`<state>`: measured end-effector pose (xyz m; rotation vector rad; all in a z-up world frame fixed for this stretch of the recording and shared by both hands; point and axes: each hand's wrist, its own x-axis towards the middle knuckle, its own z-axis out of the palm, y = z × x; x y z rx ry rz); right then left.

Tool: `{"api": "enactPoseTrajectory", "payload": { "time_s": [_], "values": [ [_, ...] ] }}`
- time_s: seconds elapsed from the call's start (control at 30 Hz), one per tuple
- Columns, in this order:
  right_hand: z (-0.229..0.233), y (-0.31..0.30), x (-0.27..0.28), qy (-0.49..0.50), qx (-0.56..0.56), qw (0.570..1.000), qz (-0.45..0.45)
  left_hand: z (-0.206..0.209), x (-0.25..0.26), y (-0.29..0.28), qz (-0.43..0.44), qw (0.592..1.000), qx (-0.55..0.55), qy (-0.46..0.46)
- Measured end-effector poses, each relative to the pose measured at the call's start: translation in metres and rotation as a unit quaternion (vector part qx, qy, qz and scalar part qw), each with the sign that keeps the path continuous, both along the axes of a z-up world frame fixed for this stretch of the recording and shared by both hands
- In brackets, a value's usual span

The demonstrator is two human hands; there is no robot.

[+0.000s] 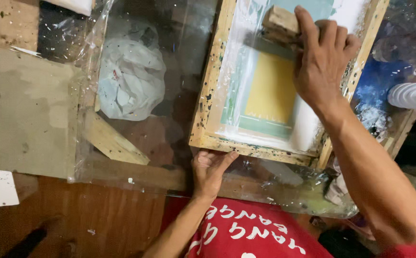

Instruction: The person performs screen printing by repeatedly applying white ink to a mesh screen using a squeegee. They then lift the frame to reveal a printed card, place it on the table, and insert a new blank card underneath the screen to continue the process.

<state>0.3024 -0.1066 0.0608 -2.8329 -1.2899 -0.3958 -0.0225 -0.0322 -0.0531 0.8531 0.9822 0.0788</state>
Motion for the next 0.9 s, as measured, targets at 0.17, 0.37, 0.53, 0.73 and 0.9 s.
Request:
{"api": "enactPoseTrajectory", "payload": {
  "time_s": [0.17,0.37,0.53,0.73,0.9],
  "values": [
    [0.024,-0.006,-0.025,0.122,-0.016,0.992,-0.017,0.069,0.033,0.027,0.024,0.998,-0.038,-0.041],
    [0.008,-0.042,-0.125,0.141,-0.017,0.990,-0.009,0.033,0.024,0.006,0.010,1.000,-0.025,0.000],
    [-0.002,-0.040,-0.122,0.076,-0.013,0.997,0.003,0.053,0.031,0.017,-0.003,1.000,-0.010,0.002],
    [-0.005,-0.017,-0.084,0.027,-0.005,1.000,0.016,0.041,0.030,0.009,0.021,0.999,-0.028,-0.013],
    [0.008,-0.024,-0.088,0.088,0.013,0.996,0.027,0.052,0.038,0.020,0.023,0.999,-0.025,-0.016]
  ]
}}
